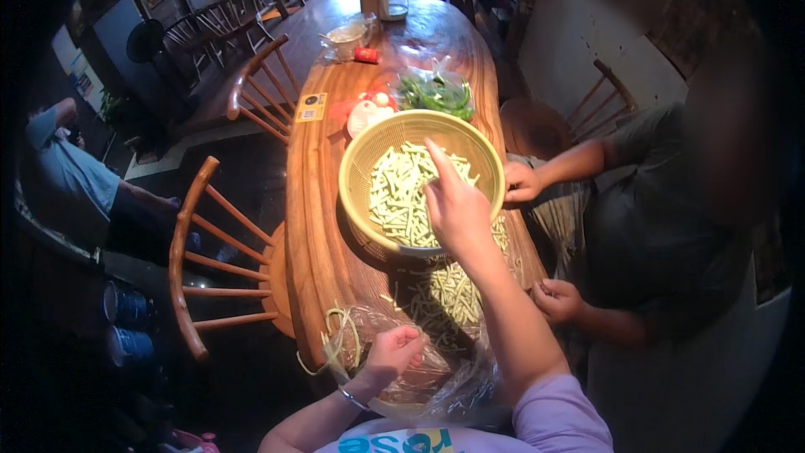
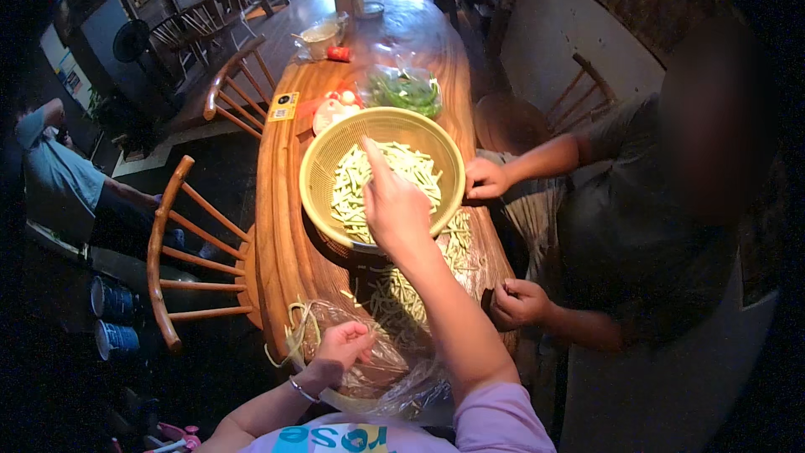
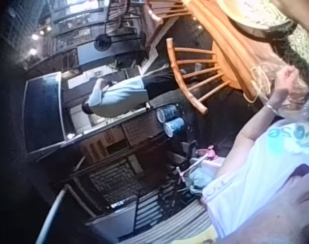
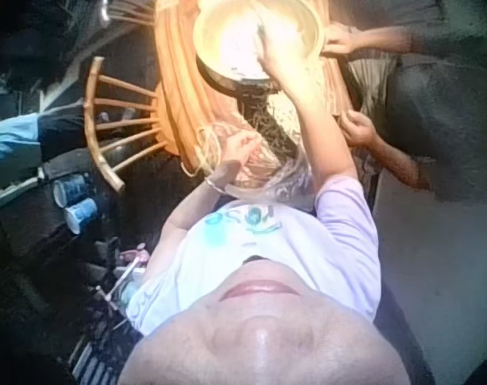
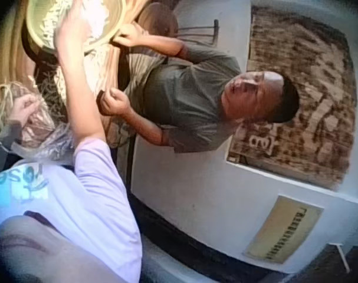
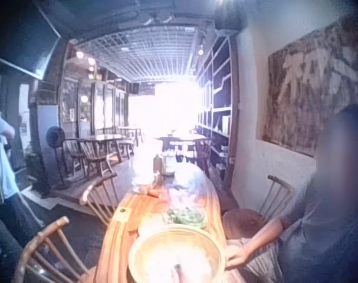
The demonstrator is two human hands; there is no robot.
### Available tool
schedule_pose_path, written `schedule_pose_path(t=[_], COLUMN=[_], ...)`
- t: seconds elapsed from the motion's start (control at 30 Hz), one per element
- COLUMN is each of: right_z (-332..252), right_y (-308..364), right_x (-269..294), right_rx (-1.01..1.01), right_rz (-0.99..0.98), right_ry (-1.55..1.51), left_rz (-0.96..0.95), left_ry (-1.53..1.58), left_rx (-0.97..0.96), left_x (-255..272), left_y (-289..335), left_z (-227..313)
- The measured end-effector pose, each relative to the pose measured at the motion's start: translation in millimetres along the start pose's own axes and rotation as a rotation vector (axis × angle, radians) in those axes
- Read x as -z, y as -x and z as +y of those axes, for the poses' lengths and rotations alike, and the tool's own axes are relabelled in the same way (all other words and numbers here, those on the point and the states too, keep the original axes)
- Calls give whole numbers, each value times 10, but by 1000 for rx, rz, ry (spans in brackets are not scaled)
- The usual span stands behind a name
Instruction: The person peels long, thin vegetable stems by hand, removing the fibrous outer layer and placing the peeled pieces into a yellow basket. A second person sits across the table, also peeling similar vegetables and adding them to the same basket.
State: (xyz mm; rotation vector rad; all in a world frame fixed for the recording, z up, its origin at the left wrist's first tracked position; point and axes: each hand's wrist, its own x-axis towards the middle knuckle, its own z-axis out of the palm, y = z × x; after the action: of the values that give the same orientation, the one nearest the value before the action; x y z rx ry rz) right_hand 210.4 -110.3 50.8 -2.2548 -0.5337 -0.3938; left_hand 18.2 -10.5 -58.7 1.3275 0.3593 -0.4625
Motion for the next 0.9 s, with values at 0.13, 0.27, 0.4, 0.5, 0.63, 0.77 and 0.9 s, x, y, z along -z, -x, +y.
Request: schedule_pose_path(t=[0.13,0.27,0.4,0.5,0.63,0.77,0.9], right_z=[-41,-2,49,130,255,200,-68], right_y=[-26,914,1893,2194,2256,2547,2882], right_x=[-143,-180,-216,-221,-81,-37,-185], right_rx=[132,298,-130,-274,-147,-194,-260], right_rz=[-86,-370,-448,-273,-13,-375,-907], right_ry=[-49,-367,-518,-429,32,-40,-143], left_rz=[7,38,9,24,-156,-376,-404], left_ry=[103,178,229,177,-753,-1195,-1269], left_rx=[59,-63,65,-6,-388,-382,-379], left_x=[-4,194,208,76,141,242,387], left_y=[-63,-97,86,179,377,673,915], left_z=[149,3,-39,-223,-386,-491,-670])
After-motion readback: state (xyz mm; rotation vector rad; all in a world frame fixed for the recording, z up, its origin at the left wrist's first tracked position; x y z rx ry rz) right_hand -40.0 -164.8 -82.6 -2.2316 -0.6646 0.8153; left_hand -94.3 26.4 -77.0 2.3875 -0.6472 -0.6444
